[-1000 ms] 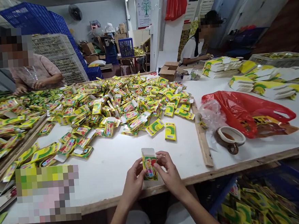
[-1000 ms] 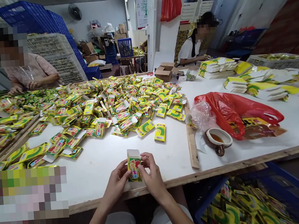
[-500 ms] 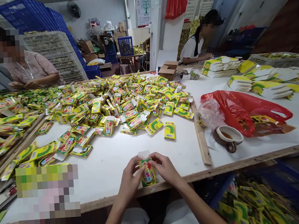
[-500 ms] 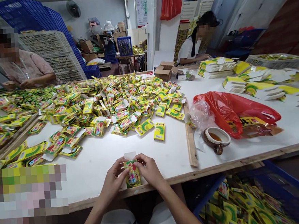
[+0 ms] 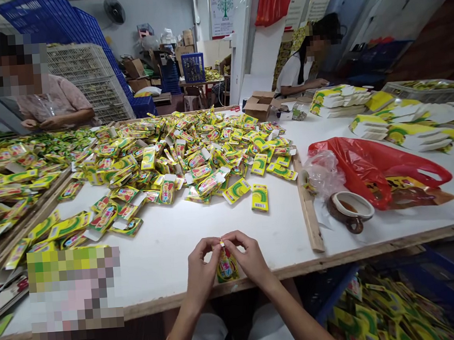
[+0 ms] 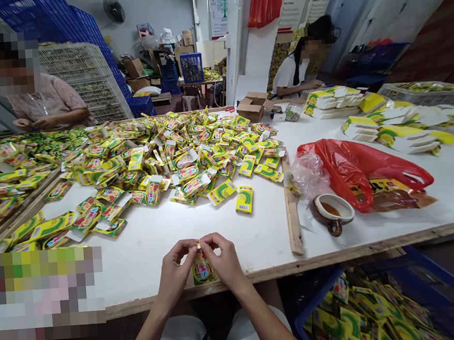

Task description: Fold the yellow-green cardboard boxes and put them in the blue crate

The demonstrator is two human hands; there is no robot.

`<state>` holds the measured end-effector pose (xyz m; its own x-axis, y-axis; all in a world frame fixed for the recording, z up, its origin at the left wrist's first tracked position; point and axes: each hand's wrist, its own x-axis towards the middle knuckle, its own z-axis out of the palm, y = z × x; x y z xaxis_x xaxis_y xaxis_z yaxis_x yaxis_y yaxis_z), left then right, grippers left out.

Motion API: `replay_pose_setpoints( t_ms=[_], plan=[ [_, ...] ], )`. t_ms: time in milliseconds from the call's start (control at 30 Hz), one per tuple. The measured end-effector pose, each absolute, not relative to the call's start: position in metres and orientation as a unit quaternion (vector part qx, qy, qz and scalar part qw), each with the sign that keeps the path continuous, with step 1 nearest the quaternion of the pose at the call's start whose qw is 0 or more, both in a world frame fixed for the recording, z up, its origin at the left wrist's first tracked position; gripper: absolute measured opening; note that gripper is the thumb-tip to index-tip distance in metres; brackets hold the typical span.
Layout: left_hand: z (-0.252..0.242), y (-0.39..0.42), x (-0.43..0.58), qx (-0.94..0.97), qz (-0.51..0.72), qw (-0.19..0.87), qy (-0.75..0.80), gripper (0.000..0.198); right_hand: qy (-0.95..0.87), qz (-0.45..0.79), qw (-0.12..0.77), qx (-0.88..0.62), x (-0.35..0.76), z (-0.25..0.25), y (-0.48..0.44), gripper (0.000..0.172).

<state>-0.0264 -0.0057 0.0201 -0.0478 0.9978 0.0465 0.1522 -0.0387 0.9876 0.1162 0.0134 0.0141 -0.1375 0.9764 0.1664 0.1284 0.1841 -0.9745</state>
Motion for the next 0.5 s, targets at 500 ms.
replay_pose_setpoints(
  t_ms=[500],
  plan=[
    [0.013, -0.006, -0.03, 0.466, 0.511, 0.487, 0.533, 0.021, -0.587, 0.497, 0.444, -0.459, 0.12, 0.015, 0.015, 0.02]
  ],
)
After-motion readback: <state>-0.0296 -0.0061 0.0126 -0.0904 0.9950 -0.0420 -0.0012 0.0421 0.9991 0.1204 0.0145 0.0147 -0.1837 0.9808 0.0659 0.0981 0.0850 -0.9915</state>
